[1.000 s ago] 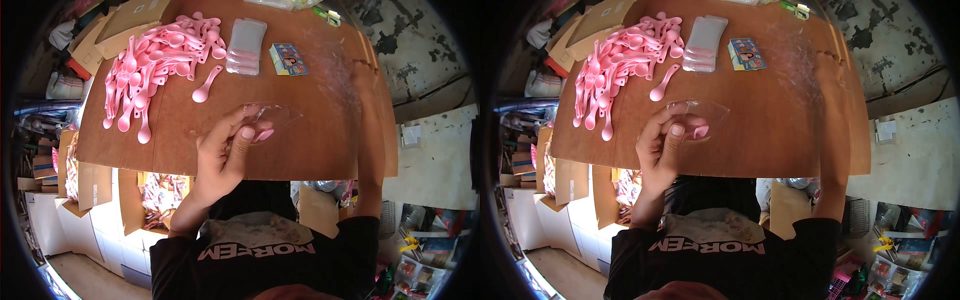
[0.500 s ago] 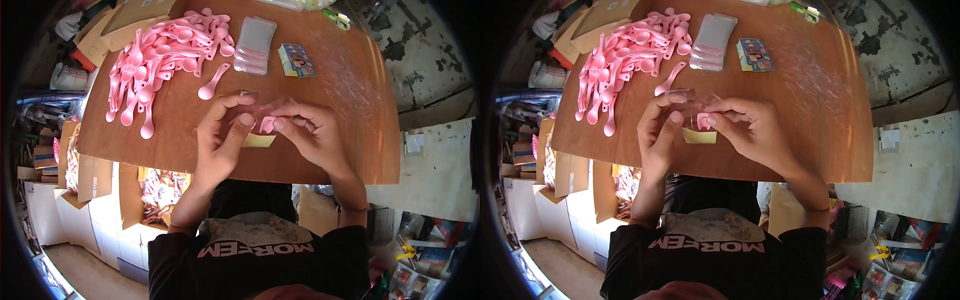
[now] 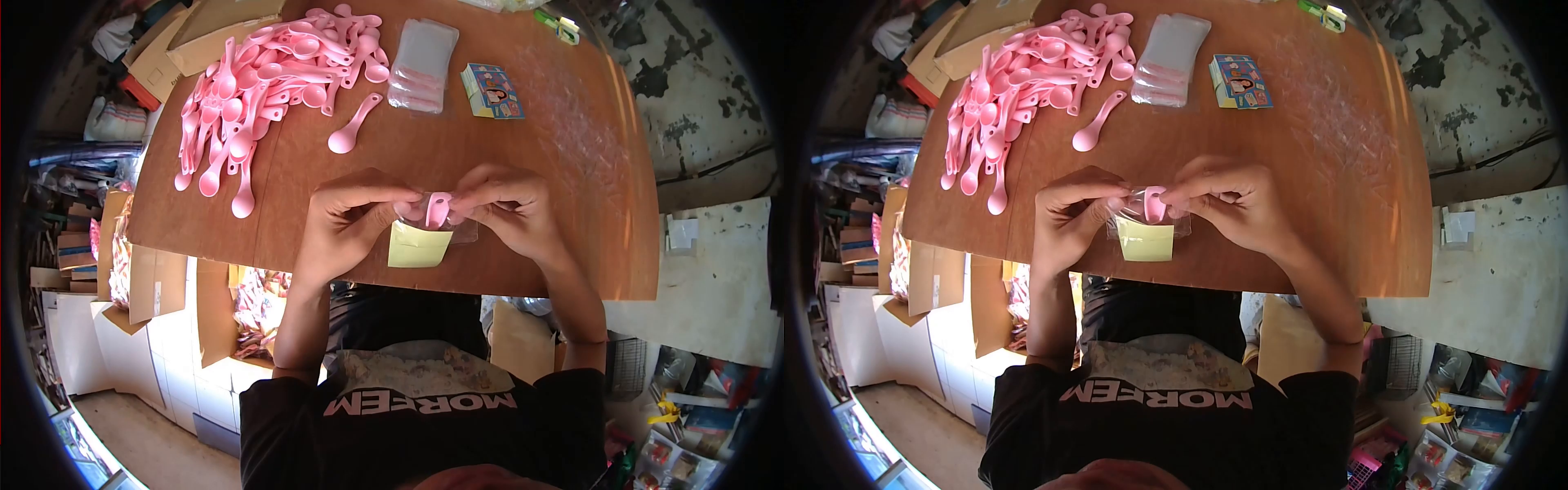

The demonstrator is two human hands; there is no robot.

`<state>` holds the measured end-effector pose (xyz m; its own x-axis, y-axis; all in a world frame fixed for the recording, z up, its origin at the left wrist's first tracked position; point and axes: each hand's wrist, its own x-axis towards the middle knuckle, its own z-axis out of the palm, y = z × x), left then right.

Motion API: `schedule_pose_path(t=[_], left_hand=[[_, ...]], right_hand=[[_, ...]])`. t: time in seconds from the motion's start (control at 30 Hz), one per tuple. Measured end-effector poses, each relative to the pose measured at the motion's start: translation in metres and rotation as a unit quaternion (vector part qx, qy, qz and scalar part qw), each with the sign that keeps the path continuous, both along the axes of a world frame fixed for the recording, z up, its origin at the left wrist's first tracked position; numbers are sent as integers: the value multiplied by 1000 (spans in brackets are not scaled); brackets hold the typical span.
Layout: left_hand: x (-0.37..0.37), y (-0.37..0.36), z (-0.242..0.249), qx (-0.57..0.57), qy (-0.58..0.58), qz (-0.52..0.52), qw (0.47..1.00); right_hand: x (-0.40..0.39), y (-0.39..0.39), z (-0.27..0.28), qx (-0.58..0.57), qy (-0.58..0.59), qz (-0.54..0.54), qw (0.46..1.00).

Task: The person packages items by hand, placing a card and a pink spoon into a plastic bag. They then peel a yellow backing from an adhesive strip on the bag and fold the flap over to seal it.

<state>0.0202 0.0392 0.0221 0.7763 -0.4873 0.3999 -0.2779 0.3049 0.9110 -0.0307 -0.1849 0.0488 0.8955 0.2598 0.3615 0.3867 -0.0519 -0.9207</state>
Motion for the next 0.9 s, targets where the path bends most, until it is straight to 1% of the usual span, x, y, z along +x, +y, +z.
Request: schedule_pose_path(t=[0.03, 0.1, 0.13, 0.17, 0.2, 0.27, 0.3, 0.37, 0.4, 0.43, 0.47, 0.5, 0.53, 0.57, 0.6, 0.63, 0.67, 0.7, 0.73, 0.77, 0.8, 0.83, 0.9], left_hand=[[3, 2, -1, 1, 2, 0, 1000], [6, 5, -2, 21, -82, -24, 996], [6, 5, -2, 22, -81, -24, 996], [5, 4, -3, 25, -72, -20, 997], [5, 4, -3, 27, -63, -16, 998], [4, 6, -3, 43, -54, -14, 997], [4, 7, -2, 59, -46, -12, 997], [5, 7, -1, 49, -38, -15, 998], [5, 7, -1, 38, -30, -18, 999], [4, 6, 0, 38, -30, -19, 999], [2, 2, 1, 48, -31, 0, 998], [-1, 0, 1, 58, -32, 19, 998], [-2, -1, 1, 59, -32, 19, 998], [-4, -1, 1, 55, 18, 18, 998], [-5, -1, 1, 52, 66, 17, 996], [-8, 6, 4, 53, 65, 18, 996], [-11, 19, 8, 87, 29, -2, 996], [-14, 34, 13, 122, -7, -22, 992], [-13, 49, 18, 151, -88, -87, 981], [-13, 65, 21, 180, -168, -151, 957], [-19, 77, 20, 235, -157, -222, 933], [-28, 87, 18, 288, -145, -291, 901], [-42, 96, 5, 410, -39, -255, 875]], right_hand=[[0, -1, 1, -19, 0, 10, 1000], [0, -2, 5, -38, 2, 22, 999], [-1, -2, 8, -66, -8, 16, 998], [-2, -2, 10, -94, -17, 11, 995], [-1, -1, 10, -94, -17, 11, 995], [-1, -1, 10, -124, -56, 1, 991], [-1, -2, 10, -123, -56, 1, 991], [-1, -4, 10, -153, -52, 6, 987], [-1, -4, 10, -153, -51, 5, 987], [0, -3, 10, -143, -76, 7, 987], [0, -2, 10, -132, -101, 9, 986], [0, 0, 11, -132, -100, 9, 986], [0, 4, 11, -156, -115, -22, 981], [-1, 6, 11, -179, -130, -53, 974], [-4, 8, 10, -179, -130, -53, 974], [-6, 9, 9, -163, -109, -29, 980], [-6, 9, 9, -148, -89, -5, 985], [-6, 8, 10, -148, -89, -6, 985], [-7, 6, 14, -138, -60, 14, 989], [-7, 4, 16, -126, -30, 34, 991], [-1, -1, 18, -156, -37, 35, 986], [6, -6, 18, -155, -37, 33, 987], [24, -16, 17, -213, 1, -21, 977]])
